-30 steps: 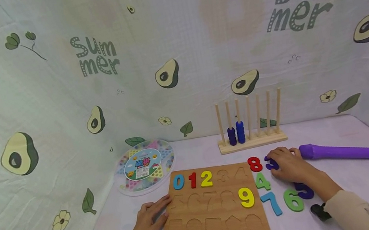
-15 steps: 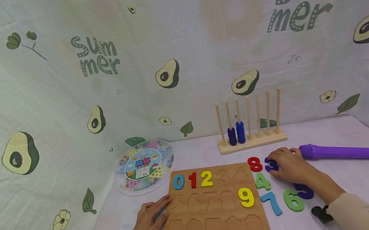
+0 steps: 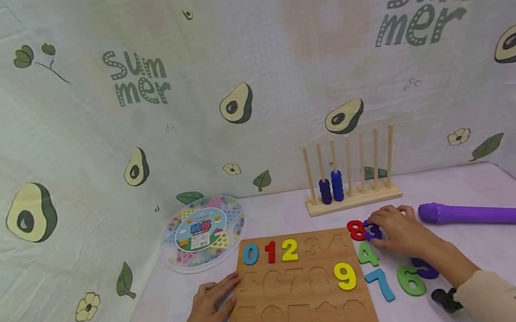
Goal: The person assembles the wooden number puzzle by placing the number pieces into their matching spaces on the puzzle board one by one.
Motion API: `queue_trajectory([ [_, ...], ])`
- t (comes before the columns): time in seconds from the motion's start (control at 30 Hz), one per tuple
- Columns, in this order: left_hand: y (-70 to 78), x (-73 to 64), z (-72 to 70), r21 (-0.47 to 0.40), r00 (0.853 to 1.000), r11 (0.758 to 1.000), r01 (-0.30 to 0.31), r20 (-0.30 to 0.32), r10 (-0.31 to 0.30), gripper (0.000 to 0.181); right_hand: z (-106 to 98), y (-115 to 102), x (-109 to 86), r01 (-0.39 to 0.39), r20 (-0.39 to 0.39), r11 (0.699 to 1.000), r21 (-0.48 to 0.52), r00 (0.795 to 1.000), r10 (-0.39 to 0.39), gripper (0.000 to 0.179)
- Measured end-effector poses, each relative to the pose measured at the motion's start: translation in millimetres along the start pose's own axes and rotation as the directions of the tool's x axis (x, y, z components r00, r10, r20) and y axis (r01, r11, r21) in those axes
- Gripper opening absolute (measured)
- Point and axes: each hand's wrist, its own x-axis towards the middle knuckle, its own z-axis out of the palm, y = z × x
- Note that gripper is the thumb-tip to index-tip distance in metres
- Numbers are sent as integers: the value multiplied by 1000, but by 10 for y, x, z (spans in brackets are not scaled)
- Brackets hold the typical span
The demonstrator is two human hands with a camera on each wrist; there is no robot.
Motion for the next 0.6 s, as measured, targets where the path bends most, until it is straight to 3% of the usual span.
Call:
queue_trajectory([
  [0.6, 20, 10, 1, -17, 1000, 1000, -8, -18, 8, 40, -6, -148, 49, 63, -30, 998, 19, 998, -63, 45],
])
